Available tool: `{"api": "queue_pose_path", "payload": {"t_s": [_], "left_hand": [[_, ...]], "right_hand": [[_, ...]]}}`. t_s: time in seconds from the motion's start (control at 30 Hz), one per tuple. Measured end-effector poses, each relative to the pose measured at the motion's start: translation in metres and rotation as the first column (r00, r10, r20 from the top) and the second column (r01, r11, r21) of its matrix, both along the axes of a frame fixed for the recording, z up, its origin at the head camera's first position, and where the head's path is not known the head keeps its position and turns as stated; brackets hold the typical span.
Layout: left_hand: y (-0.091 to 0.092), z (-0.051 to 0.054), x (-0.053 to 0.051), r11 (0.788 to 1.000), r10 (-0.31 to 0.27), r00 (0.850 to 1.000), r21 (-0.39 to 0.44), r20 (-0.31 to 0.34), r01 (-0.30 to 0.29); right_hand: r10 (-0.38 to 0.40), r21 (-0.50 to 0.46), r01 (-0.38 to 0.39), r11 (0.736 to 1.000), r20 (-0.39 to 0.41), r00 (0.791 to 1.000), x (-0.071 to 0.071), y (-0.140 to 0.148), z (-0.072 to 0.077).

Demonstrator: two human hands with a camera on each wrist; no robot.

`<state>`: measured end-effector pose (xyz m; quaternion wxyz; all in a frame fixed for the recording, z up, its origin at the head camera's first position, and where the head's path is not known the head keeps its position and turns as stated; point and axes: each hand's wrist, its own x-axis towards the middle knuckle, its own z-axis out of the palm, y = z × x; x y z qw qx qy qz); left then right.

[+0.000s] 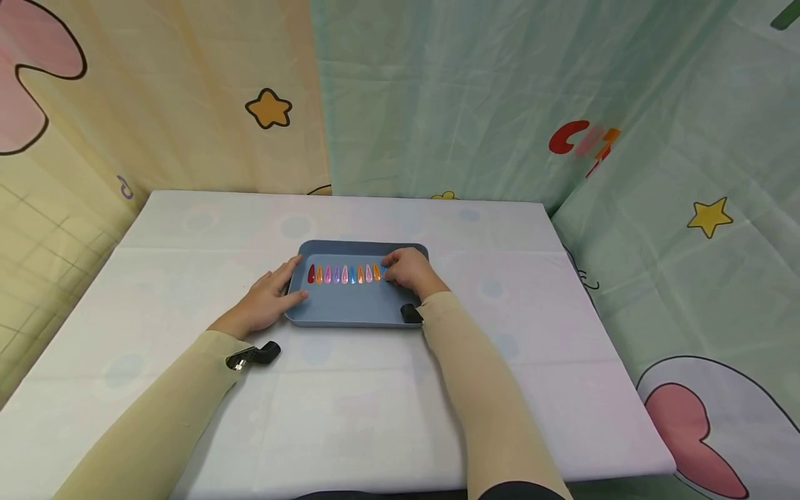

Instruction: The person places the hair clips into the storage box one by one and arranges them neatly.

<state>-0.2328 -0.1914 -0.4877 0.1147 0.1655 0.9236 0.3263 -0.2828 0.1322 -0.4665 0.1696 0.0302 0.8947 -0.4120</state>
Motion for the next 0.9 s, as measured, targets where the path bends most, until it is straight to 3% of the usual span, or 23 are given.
{"api": "queue_pose_path", "payload": {"t_s": [0.9], "left_hand": [[-0.0005,-0.003,-0.0007,1.0,-0.001,1.0,-0.012,-0.013,0.0]], "right_hand": [[0.05,0.047,-0.048,0.998,-0.03,0.998,0.0025,0.0,-0.0011]]}}
